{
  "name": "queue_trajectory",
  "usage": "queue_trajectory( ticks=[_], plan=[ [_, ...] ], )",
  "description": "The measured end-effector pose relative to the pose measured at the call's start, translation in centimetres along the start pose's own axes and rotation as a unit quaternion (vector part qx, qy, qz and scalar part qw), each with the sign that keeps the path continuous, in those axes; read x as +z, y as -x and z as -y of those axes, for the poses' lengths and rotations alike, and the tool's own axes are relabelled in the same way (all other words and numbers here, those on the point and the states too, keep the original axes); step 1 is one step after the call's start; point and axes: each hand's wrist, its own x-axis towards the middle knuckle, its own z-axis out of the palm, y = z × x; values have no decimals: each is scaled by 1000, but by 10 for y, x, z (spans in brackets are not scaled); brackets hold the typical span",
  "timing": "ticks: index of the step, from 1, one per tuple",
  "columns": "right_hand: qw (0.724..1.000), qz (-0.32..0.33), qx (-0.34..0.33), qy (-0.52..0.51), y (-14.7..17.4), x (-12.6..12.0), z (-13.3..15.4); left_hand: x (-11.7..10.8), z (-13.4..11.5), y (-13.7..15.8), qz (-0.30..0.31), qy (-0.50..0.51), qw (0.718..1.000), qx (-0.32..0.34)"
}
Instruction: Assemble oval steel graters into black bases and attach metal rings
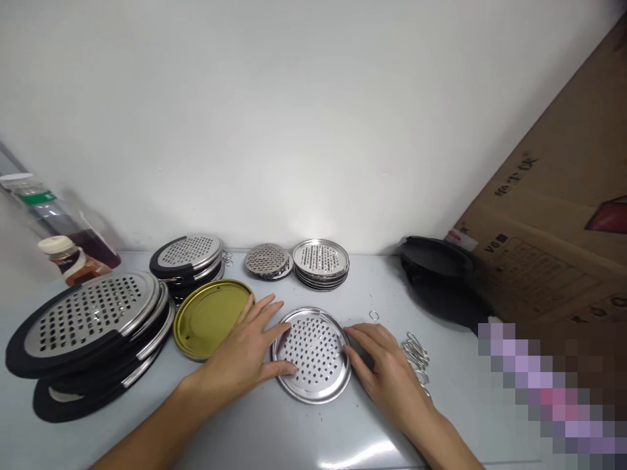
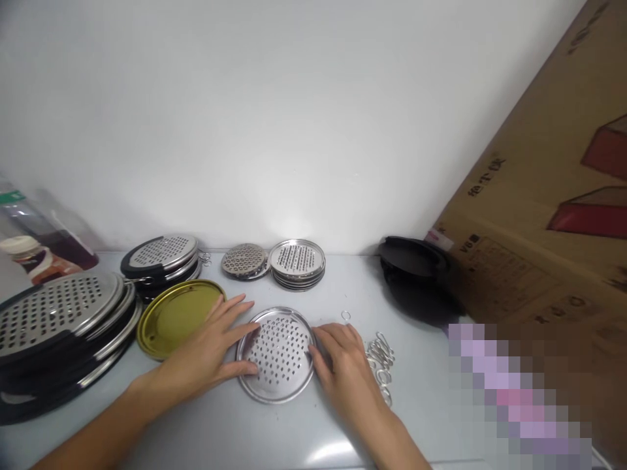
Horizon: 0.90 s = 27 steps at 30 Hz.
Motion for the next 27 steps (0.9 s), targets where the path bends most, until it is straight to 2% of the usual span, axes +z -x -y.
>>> queue_trajectory(
  ticks=[14,18,21,24,26,27],
  plan=[
    [1000,-6,-2,-6,0,1,5,2,1,0,8,5,1000,-16],
    [1000,-17,24,-2,1,-5,2,6,5,2,-3,3,1000,-16],
    [995,-79,62,18,-14,-37,-18,14,11,4,-26,-2,1000,-7],
    [971,-178,101,123,-45,-90,-61,22,15,6,-53,-7,998,16],
    [939,-177,189,227,-69,-124,-96,24,14,7,-61,-3,998,34],
    [919,-150,246,270,-81,-138,-114,25,14,7,-60,4,997,41]
  ],
)
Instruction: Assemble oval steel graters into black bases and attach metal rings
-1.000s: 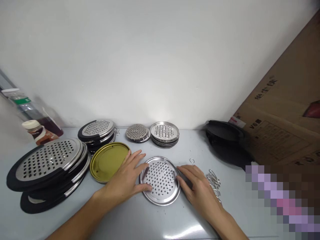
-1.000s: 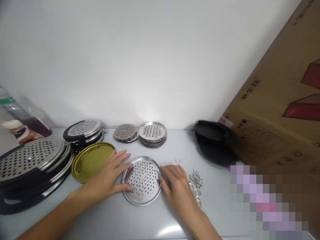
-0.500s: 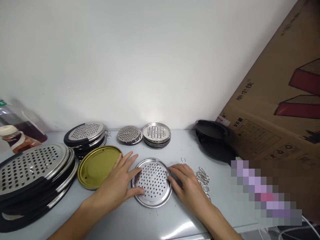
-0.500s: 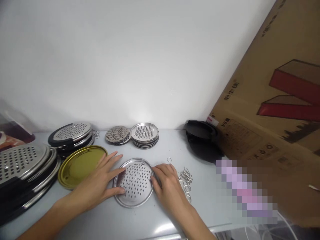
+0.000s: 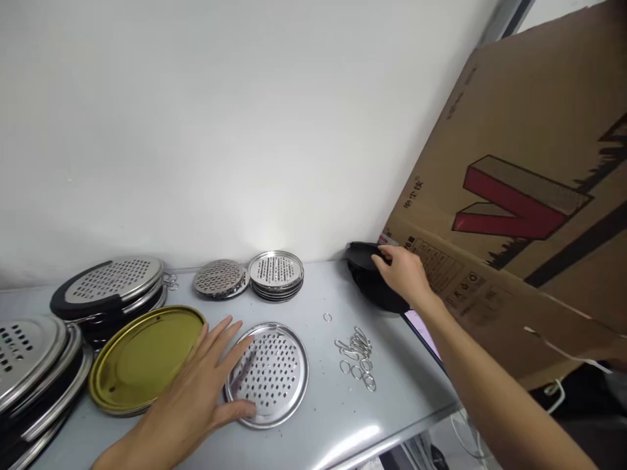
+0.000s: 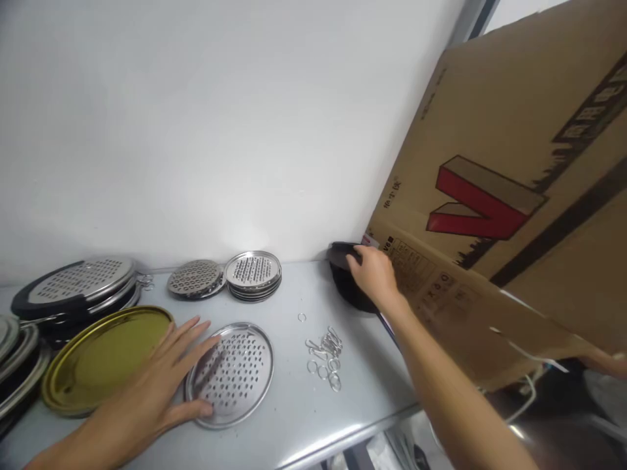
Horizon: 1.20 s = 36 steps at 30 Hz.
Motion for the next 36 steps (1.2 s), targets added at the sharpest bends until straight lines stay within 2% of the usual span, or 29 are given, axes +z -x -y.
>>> queue_trajectory(
  ticks=[4,9,13,17,23,27,33,36],
  plan=[
    [994,50,79,49,-59,20,-36,2,-7,2,30,49,998,-8],
    [982,107,141,60,-84,46,-59,9,-18,4,84,133,987,-45],
    [980,112,152,58,-90,53,-69,10,-26,2,117,168,977,-61],
    [985,103,129,47,-89,55,-73,10,-27,1,126,176,974,-67],
    [989,92,115,28,-86,54,-76,15,-28,4,96,147,980,-92],
    [986,115,119,5,-88,49,-77,16,-30,5,96,140,981,-98],
    [970,189,131,-77,-90,36,-76,17,-30,6,82,134,982,-107],
    [971,155,119,-140,-92,24,-70,18,-27,7,92,141,982,-86]
  ],
)
